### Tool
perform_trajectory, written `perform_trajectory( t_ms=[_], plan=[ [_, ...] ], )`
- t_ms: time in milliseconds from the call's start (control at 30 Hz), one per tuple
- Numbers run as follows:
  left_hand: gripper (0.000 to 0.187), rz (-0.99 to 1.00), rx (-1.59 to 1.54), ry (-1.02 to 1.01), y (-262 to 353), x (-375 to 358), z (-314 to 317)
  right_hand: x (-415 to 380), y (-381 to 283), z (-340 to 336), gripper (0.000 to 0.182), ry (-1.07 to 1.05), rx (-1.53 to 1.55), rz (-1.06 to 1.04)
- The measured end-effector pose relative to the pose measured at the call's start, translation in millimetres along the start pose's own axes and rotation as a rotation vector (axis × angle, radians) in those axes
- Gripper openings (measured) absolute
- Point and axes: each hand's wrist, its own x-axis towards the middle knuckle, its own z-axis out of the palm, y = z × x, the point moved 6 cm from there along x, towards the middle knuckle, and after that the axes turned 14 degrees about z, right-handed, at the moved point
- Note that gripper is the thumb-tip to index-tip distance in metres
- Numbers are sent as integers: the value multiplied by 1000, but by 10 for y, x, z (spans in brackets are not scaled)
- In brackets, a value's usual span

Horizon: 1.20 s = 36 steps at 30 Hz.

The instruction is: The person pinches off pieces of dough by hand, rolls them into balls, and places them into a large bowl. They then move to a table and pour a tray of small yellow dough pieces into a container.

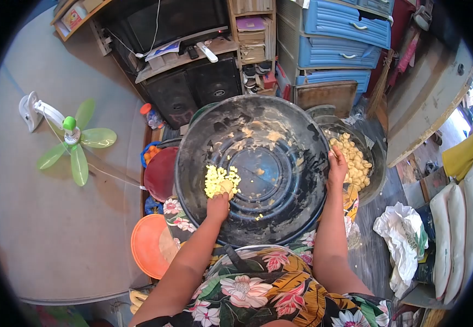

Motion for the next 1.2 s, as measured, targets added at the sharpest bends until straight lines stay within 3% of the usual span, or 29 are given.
perform_trajectory(
  t_ms=[67,133,167,233,267,300,333,367,533,600,700,733,767,833,967,1033,1200],
  plan=[
    [29,-11,10,-20,-40,19,17,-18,20,27,31,-8,-57,4],
    [23,-175,-337,-21,-119,-29,-21,-73,3,74,29,-12,-113,6],
    [23,-170,-337,-21,-167,-2,32,-109,-12,95,26,3,-207,-15],
    [19,-368,-1048,159,-350,13,214,-227,-79,170,24,23,-299,-37],
    [23,-426,-1403,171,-358,-13,310,-374,-237,282,23,73,-588,-305],
    [23,-426,-1400,169,-335,-46,234,-561,-359,458,22,120,-874,-574],
    [24,-442,-1661,194,-229,-117,98,-713,-419,608,20,95,-861,-669],
    [24,-455,-1923,220,-121,-181,-20,-784,-365,760,17,-35,-707,-569],
    [21,-311,-2049,199,146,-275,-131,-1637,136,1622,22,-781,-681,-334],
    [23,-250,-2129,175,244,-302,-160,-1890,360,1796,22,-915,-670,-176],
    [28,-171,-2182,193,326,-335,-228,-1925,670,1839,22,-885,-675,-119],
    [32,-133,-2087,185,332,-352,-248,-1874,802,1811,21,-869,-571,77],
    [32,-133,-2089,191,323,-355,-242,-1865,878,1817,21,-873,-573,76],
    [37,-98,-2028,172,334,-339,-241,-1789,937,1764,19,-759,-286,223],
    [35,-114,-2008,169,368,-306,-288,-1788,916,1697,18,-698,-306,167],
    [32,-145,-2064,218,395,-302,-357,-1767,873,1689,17,-666,-486,18],
    [29,-97,-2139,166,410,-291,-285,-1823,843,1716,16,-733,-602,23]
  ],
)
